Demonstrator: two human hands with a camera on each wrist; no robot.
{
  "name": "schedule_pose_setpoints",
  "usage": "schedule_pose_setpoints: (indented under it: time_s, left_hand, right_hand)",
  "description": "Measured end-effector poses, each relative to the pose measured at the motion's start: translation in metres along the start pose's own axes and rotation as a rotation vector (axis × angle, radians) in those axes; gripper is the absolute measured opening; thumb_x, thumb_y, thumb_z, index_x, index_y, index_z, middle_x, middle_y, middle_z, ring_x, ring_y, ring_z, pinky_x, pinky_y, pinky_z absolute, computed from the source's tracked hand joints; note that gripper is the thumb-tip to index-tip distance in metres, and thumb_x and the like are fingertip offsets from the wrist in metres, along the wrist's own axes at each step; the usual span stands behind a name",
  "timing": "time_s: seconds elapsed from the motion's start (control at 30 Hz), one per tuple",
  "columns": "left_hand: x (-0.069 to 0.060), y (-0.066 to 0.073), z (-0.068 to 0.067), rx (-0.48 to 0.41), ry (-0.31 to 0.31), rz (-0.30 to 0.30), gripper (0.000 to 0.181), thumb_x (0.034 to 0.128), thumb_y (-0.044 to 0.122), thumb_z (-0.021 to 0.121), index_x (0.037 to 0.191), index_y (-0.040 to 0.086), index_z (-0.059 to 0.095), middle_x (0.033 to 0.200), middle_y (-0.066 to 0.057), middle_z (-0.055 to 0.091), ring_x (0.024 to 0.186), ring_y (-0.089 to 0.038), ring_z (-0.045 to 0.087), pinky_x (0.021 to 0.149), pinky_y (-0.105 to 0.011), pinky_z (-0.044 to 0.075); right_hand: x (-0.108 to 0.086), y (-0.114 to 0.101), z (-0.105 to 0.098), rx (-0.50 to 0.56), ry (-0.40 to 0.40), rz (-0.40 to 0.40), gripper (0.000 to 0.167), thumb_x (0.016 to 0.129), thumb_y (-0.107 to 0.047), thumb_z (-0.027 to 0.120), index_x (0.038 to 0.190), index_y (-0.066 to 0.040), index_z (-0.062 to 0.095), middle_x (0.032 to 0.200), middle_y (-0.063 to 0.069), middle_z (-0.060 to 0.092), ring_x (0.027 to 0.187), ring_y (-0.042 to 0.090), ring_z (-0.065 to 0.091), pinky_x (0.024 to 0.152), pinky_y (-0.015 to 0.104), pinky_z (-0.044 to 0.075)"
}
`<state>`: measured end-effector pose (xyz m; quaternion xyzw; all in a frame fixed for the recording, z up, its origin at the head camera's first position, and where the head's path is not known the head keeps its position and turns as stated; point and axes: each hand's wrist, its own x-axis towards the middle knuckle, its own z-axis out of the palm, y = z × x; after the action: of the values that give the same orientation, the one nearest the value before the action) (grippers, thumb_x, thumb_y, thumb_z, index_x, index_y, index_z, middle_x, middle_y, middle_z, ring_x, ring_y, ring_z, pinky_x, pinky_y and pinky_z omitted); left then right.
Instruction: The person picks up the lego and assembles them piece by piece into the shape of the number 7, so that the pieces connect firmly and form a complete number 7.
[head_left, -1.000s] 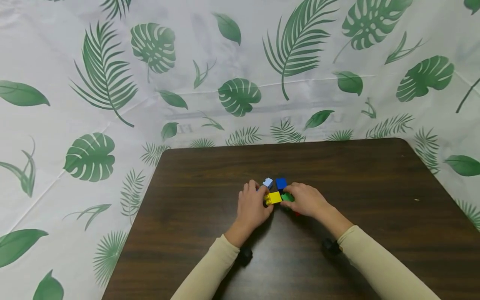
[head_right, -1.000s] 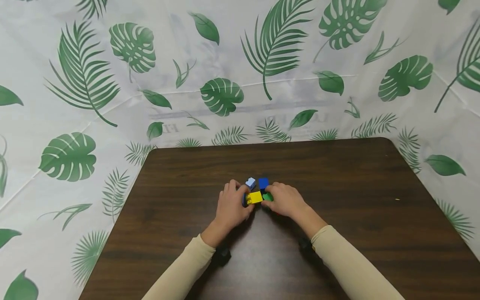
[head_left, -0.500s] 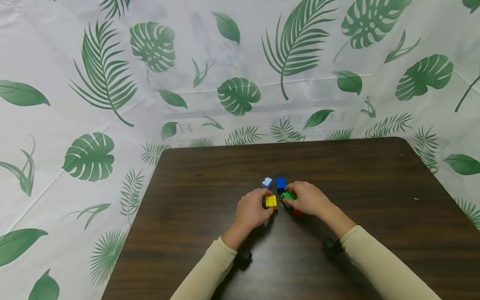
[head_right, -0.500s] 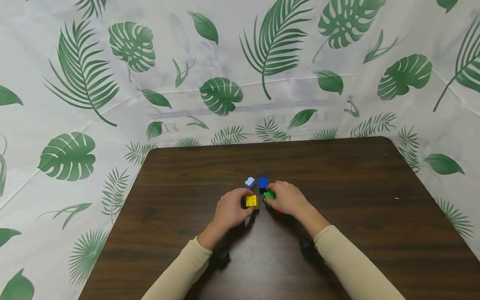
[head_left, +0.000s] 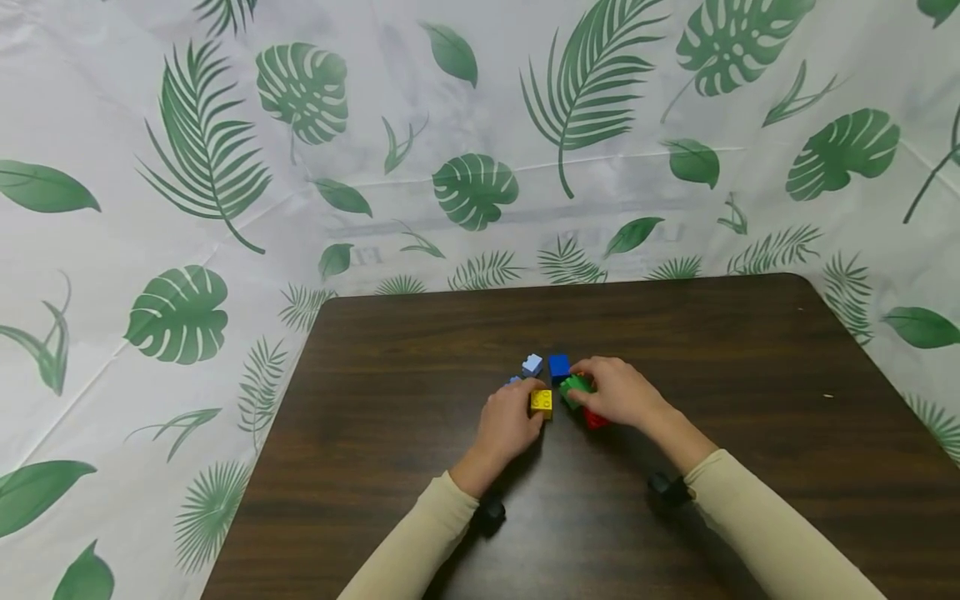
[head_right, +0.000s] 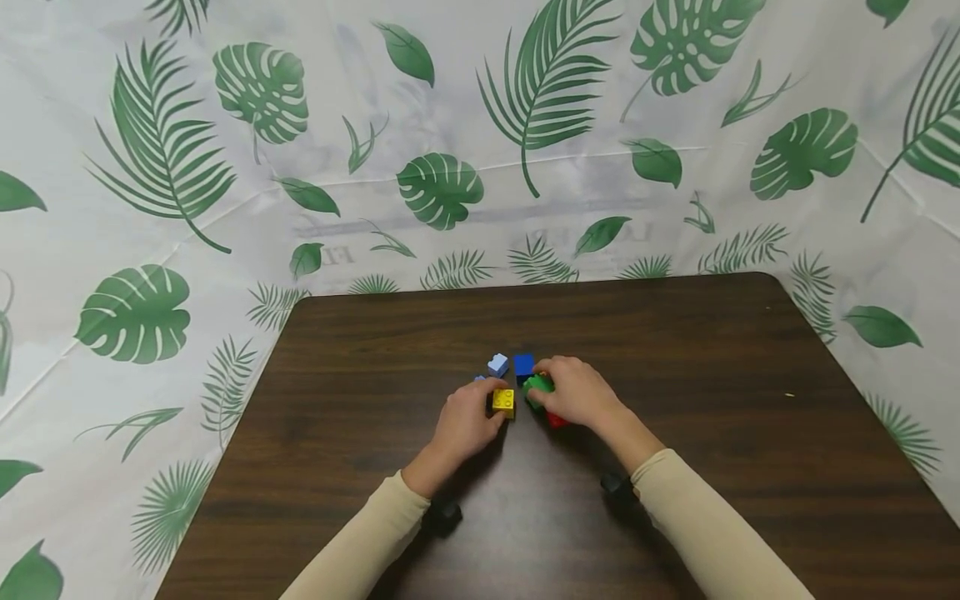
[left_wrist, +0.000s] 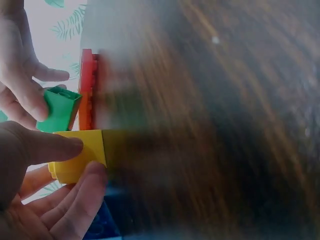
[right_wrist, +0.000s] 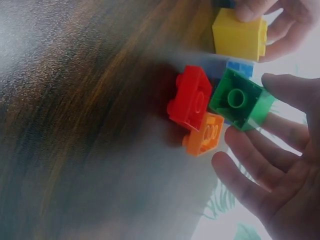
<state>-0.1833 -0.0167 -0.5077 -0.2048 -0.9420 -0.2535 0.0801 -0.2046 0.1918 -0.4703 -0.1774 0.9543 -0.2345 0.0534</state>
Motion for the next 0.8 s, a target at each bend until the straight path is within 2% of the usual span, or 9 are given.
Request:
schedule_pose_setpoints:
  time_s: [0.2, 0.3, 0.4, 0.47, 0.57, 0.7, 0.8]
  left_hand:
    - [0.001, -0.004, 0.003, -0.072, -0.030, -0.044, 0.045, 0.0791, 0.023, 0.083, 0.121, 0.015, 0.068, 0.113, -0.002, 0.069, 0.101, -0.021, 0.065, 0.085, -0.045, 0.053]
    - [0.002, -0.007, 0.006, -0.164, -0.038, -0.066, 0.043, 0.0798, 0.024, 0.083, 0.120, 0.015, 0.069, 0.106, -0.002, 0.070, 0.085, -0.014, 0.066, 0.076, -0.035, 0.054]
    - [0.003, -0.012, 0.009, -0.324, -0.059, -0.117, 0.042, 0.0802, 0.020, 0.083, 0.119, 0.013, 0.069, 0.095, -0.003, 0.069, 0.065, -0.005, 0.060, 0.061, -0.024, 0.052]
    - [0.004, -0.014, 0.010, -0.445, -0.079, -0.163, 0.043, 0.0802, 0.015, 0.083, 0.120, 0.011, 0.068, 0.092, -0.004, 0.068, 0.056, -0.003, 0.057, 0.052, -0.021, 0.050]
    - [0.003, -0.017, 0.010, -0.561, -0.103, -0.215, 0.044, 0.0800, 0.013, 0.083, 0.121, 0.009, 0.067, 0.094, -0.006, 0.067, 0.053, -0.005, 0.057, 0.049, -0.021, 0.050]
    - [0.004, -0.022, 0.011, -0.642, -0.125, -0.236, 0.046, 0.0804, 0.010, 0.082, 0.123, 0.006, 0.064, 0.101, -0.009, 0.068, 0.052, -0.009, 0.060, 0.049, -0.025, 0.052]
    - [0.005, -0.024, 0.012, -0.670, -0.137, -0.234, 0.046, 0.0806, 0.009, 0.082, 0.123, 0.004, 0.064, 0.094, -0.009, 0.069, 0.051, -0.011, 0.061, 0.048, -0.026, 0.053]
  right_hand:
    - [0.000, -0.003, -0.003, 0.069, 0.079, -0.032, 0.043, 0.088, -0.025, 0.074, 0.124, -0.003, 0.064, 0.107, 0.009, 0.066, 0.084, 0.021, 0.061, 0.074, 0.040, 0.057]
    - [0.000, -0.007, -0.002, 0.098, 0.131, -0.061, 0.047, 0.089, -0.023, 0.073, 0.129, -0.002, 0.061, 0.111, 0.011, 0.065, 0.088, 0.024, 0.062, 0.078, 0.043, 0.056]
    - [0.000, -0.012, -0.002, 0.129, 0.159, -0.107, 0.048, 0.090, -0.019, 0.072, 0.132, -0.002, 0.059, 0.112, 0.010, 0.063, 0.092, 0.026, 0.061, 0.082, 0.046, 0.055]
    - [0.001, -0.015, 0.000, 0.147, 0.162, -0.139, 0.047, 0.089, -0.017, 0.073, 0.132, -0.003, 0.059, 0.112, 0.008, 0.062, 0.095, 0.027, 0.062, 0.085, 0.047, 0.054]
    - [0.001, -0.019, 0.003, 0.172, 0.154, -0.190, 0.046, 0.088, -0.012, 0.074, 0.131, -0.005, 0.059, 0.114, 0.006, 0.061, 0.100, 0.027, 0.062, 0.088, 0.048, 0.053]
    - [0.001, -0.021, 0.009, 0.176, 0.131, -0.258, 0.046, 0.088, -0.009, 0.075, 0.131, -0.007, 0.060, 0.119, 0.006, 0.062, 0.104, 0.026, 0.063, 0.088, 0.046, 0.053]
    - [0.001, -0.022, 0.012, 0.165, 0.110, -0.294, 0.046, 0.088, -0.009, 0.074, 0.131, -0.007, 0.060, 0.122, 0.008, 0.063, 0.107, 0.028, 0.063, 0.089, 0.046, 0.053]
